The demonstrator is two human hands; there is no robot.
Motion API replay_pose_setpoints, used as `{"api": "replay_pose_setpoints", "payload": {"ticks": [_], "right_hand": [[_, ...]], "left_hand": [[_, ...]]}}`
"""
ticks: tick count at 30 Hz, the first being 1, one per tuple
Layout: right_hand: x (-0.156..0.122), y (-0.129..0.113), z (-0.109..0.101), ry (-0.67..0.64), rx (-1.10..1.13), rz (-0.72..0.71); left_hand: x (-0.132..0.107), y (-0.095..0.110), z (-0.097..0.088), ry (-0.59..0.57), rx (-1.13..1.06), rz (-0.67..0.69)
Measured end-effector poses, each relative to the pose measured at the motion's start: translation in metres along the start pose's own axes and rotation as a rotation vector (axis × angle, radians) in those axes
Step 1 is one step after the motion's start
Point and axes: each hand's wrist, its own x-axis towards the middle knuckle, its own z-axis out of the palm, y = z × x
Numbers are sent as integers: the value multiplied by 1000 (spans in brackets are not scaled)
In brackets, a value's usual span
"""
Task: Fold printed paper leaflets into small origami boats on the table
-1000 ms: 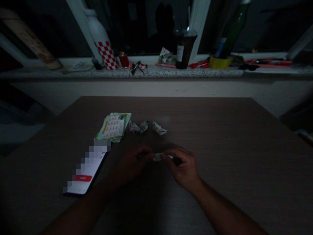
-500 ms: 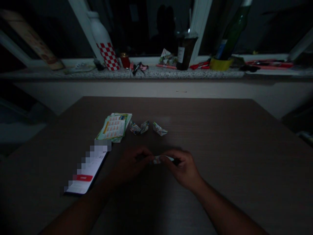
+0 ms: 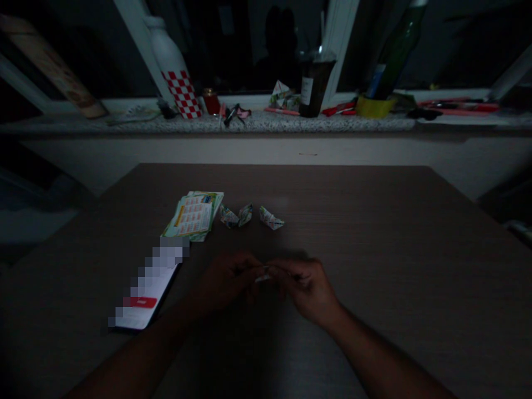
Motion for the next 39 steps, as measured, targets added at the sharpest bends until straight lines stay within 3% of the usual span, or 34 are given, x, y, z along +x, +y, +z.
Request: {"api": "replay_pose_setpoints", "payload": {"ticks": [4,10,18,22,28,35,39], "right_hand": [[2,-1,-1,-19,-7,-18],[-1,0,1,-15,28,7],[-1,7,-1,80,126,86],[2,5,-4,115,52,57],[2,1,-3,74,-96,-38],[2,4,-2,100,70,72],[2,1,-1,97,145,94]], "left_hand": [[0,0,0,33,13,-51],[0,-1,-1,36,-19,-17],[1,1,-2,37,-64,-38],[2,-1,-5,36,-70,10],[0,-1,-6,-27,-60,-28],[3,2,-4,55,89,90],[5,-4,-3,-15,-47,113]]}}
